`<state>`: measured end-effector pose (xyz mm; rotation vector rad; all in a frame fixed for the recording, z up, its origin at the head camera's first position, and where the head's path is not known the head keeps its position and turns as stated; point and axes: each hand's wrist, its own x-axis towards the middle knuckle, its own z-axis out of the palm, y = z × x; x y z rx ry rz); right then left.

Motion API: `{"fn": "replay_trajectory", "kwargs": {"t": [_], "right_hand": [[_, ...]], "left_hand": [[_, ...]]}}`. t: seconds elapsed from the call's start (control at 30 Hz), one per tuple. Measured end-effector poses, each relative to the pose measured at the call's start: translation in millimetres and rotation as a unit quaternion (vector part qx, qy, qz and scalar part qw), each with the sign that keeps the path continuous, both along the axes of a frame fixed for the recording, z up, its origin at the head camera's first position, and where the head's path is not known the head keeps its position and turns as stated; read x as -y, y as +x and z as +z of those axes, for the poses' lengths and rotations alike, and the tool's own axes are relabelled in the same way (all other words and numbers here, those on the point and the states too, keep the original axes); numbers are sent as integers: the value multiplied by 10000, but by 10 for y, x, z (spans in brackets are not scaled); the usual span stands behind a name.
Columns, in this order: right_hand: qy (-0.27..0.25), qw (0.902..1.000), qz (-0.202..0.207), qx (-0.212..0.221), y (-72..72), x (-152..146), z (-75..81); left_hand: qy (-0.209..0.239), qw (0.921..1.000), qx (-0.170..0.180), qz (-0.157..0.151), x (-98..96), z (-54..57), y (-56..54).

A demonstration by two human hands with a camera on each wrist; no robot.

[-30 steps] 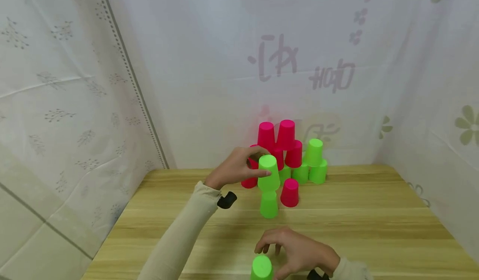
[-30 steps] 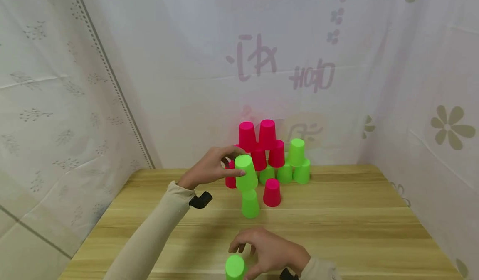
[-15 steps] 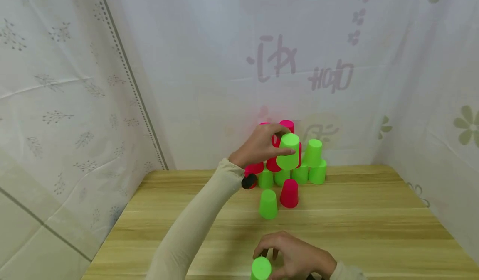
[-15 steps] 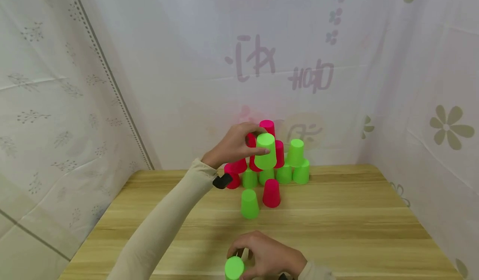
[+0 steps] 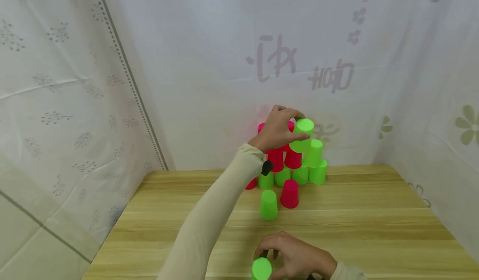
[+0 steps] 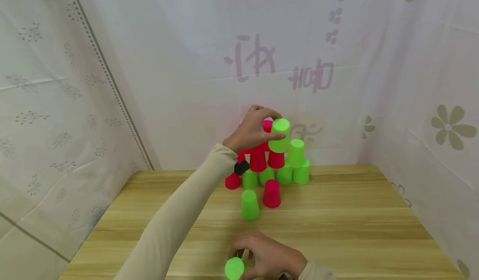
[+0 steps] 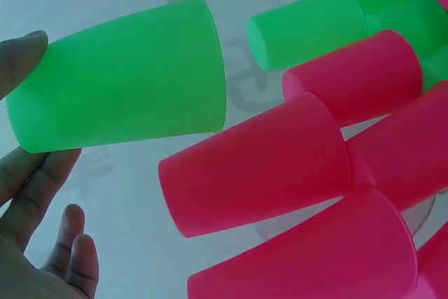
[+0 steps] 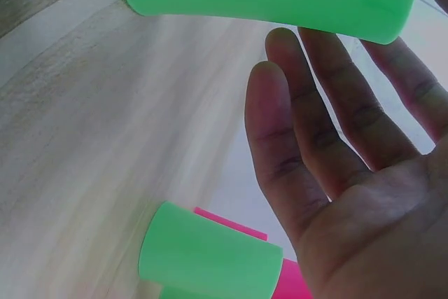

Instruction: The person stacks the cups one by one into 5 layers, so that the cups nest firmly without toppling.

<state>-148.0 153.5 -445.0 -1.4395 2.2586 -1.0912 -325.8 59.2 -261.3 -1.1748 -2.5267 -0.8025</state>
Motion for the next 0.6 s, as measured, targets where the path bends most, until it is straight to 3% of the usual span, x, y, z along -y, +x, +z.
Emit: {"fn": "replay_trajectory", "kwargs": {"t": [0.33,0.6], "right_hand": [[-47,9991,94,-416,-4,-8,-72],[15,9999,-17,-130,-31,17,-53]], "left_hand": [[117,9981,503,334,-165,-98,-137],[-41,9983,206,550,-276,-108,-238]]}}
